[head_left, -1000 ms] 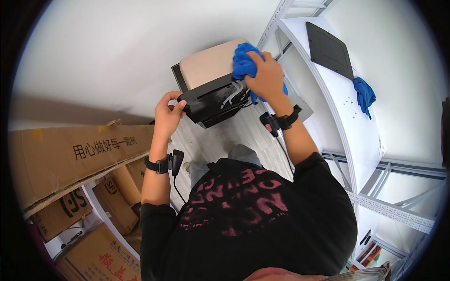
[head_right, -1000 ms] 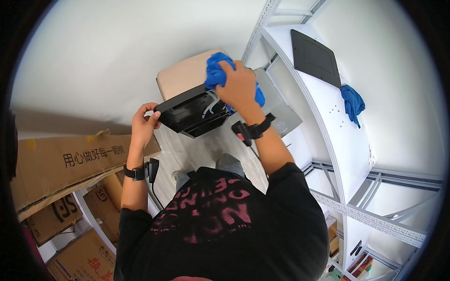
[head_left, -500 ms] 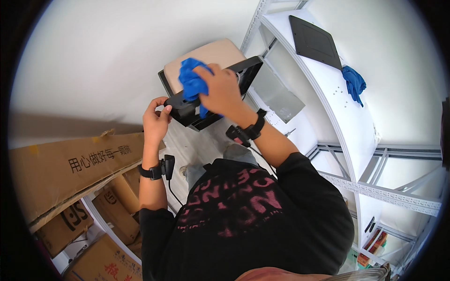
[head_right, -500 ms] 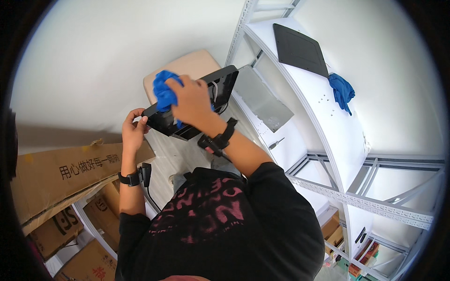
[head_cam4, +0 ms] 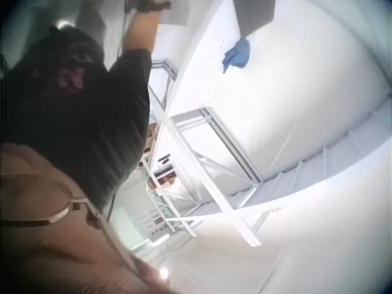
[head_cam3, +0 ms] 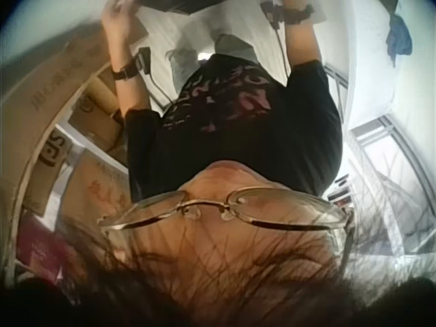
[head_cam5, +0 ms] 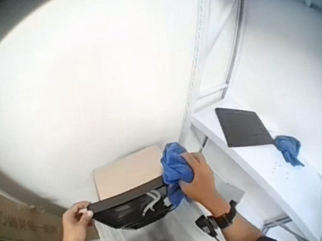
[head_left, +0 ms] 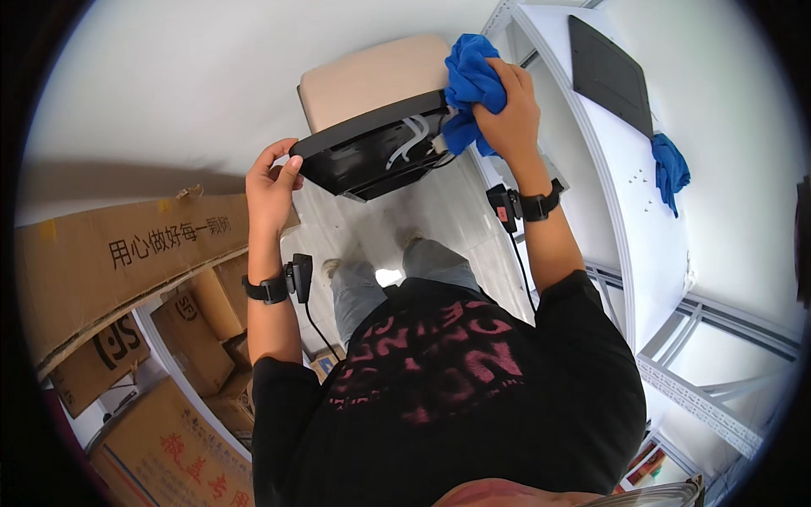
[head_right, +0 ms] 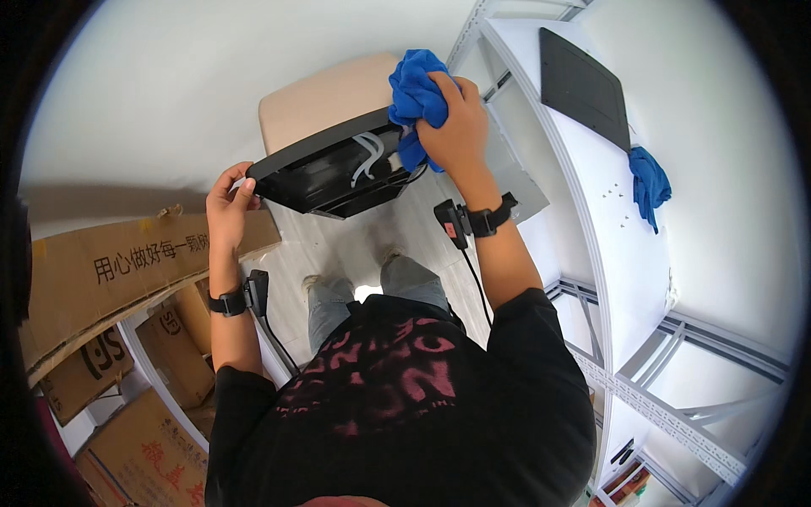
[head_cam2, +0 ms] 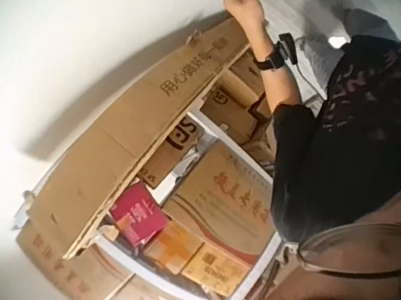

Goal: The person uses a screwdriver to remove screws from a metal panel, detaches the panel, and then wipes the interior of an electronic device with a blue cloth.

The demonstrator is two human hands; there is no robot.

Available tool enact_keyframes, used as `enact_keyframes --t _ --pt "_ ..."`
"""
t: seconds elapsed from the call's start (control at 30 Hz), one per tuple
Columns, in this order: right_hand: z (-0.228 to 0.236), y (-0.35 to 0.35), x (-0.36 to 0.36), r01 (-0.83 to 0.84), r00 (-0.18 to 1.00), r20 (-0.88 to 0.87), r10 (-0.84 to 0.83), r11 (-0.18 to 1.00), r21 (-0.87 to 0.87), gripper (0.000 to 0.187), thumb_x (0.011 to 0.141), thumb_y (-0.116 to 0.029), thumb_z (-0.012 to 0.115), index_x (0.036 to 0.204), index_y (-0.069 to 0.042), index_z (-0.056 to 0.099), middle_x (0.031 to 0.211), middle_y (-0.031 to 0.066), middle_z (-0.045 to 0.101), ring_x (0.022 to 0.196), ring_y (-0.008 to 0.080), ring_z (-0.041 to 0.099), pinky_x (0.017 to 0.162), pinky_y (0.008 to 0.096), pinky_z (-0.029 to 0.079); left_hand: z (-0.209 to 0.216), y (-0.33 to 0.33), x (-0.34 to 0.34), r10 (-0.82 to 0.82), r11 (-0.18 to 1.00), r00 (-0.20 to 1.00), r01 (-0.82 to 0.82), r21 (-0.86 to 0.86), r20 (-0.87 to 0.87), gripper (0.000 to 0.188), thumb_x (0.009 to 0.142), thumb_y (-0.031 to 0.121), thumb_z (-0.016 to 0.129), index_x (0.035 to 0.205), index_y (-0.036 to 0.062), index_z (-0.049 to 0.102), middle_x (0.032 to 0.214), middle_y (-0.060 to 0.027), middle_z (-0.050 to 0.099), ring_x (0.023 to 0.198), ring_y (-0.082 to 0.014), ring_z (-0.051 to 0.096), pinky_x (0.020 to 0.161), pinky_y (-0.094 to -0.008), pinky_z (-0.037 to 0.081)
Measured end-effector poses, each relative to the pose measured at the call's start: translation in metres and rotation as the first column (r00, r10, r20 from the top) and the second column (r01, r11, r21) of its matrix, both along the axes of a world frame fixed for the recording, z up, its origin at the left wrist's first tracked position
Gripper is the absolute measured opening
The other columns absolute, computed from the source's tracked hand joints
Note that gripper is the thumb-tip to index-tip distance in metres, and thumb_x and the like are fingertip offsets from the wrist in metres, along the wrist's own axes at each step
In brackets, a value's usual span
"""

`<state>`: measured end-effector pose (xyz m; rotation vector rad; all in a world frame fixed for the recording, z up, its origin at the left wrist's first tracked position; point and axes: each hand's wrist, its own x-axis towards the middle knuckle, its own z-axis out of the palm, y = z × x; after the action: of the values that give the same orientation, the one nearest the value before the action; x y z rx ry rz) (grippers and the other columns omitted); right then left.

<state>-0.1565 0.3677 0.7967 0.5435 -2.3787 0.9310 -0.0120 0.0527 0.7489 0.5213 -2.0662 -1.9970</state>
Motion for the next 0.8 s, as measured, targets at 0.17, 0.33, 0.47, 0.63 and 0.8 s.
enact_keyframes --t 0.17,0.33,0.47,0.63,0.8 --pt "-0.017 -0.024 0.026 0.025 0.993 -0.115 -0.026 1.0 -0.008 0.055 0.06 -0.008 0.071 0.114 -0.015 0.061 0.114 0.017 0.056 0.1 0.0375 0.057 0.084 0.0444 0.046 -0.005 -0.002 0.002 -0.012 0.998 1.0 0.014 0.059 -0.025 0.026 0.087 0.009 0.066 0.113 0.0027 0.064 0.091 0.0002 0.062 0.063 -0.0065 0.053 0.06 -0.0212 0.047" --pt "-0.024 -0.063 0.052 -0.015 0.988 -0.151 0.017 1.0 0.016 0.06 0.057 -0.009 0.073 0.115 -0.015 0.061 0.114 0.0163 0.055 0.102 0.0365 0.055 0.088 0.0442 0.043 -0.015 0.0 0.002 -0.041 0.999 0.994 0.044 0.03 -0.098 0.03 0.086 0.014 0.07 0.113 0.0026 0.064 0.093 0.0006 0.062 0.066 -0.0068 0.056 0.06 -0.0205 0.046" --pt "-0.03 -0.091 0.069 -0.092 0.973 -0.209 0.094 0.996 0.018 0.062 0.057 -0.003 0.074 0.117 -0.013 0.061 0.114 0.0139 0.055 0.098 0.0337 0.059 0.083 0.0388 0.05 -0.054 -0.011 -0.005 -0.128 0.98 0.98 0.148 0.131 -0.15 0.037 0.089 0.024 0.069 0.117 0.0015 0.061 0.091 0.0004 0.062 0.069 -0.0075 0.056 0.065 -0.0213 0.047" --pt "-0.051 -0.101 0.088 -0.272 0.905 -0.345 0.247 0.962 -0.023 0.068 0.057 -0.004 0.078 0.121 -0.008 0.057 0.113 0.0167 0.056 0.098 0.033 0.059 0.082 0.0384 0.049 -0.124 -0.015 0.01 -0.153 0.984 0.965 0.168 0.054 -0.213 0.04 0.091 0.023 0.065 0.125 0.0035 0.056 0.109 -0.0038 0.058 0.084 -0.0109 0.058 0.071 -0.024 0.047" --pt "-0.154 -0.079 0.11 -0.368 0.891 -0.343 0.298 0.916 -0.159 0.083 0.055 -0.008 0.081 0.131 -0.005 0.048 0.113 0.0202 0.053 0.098 0.0334 0.056 0.082 0.0393 0.046 -0.23 -0.007 0.012 -0.198 0.958 0.932 0.119 -0.261 -0.304 0.042 0.092 0.026 0.06 0.127 0.0033 0.053 0.123 -0.0087 0.054 0.108 -0.019 0.052 0.088 -0.0308 0.044"
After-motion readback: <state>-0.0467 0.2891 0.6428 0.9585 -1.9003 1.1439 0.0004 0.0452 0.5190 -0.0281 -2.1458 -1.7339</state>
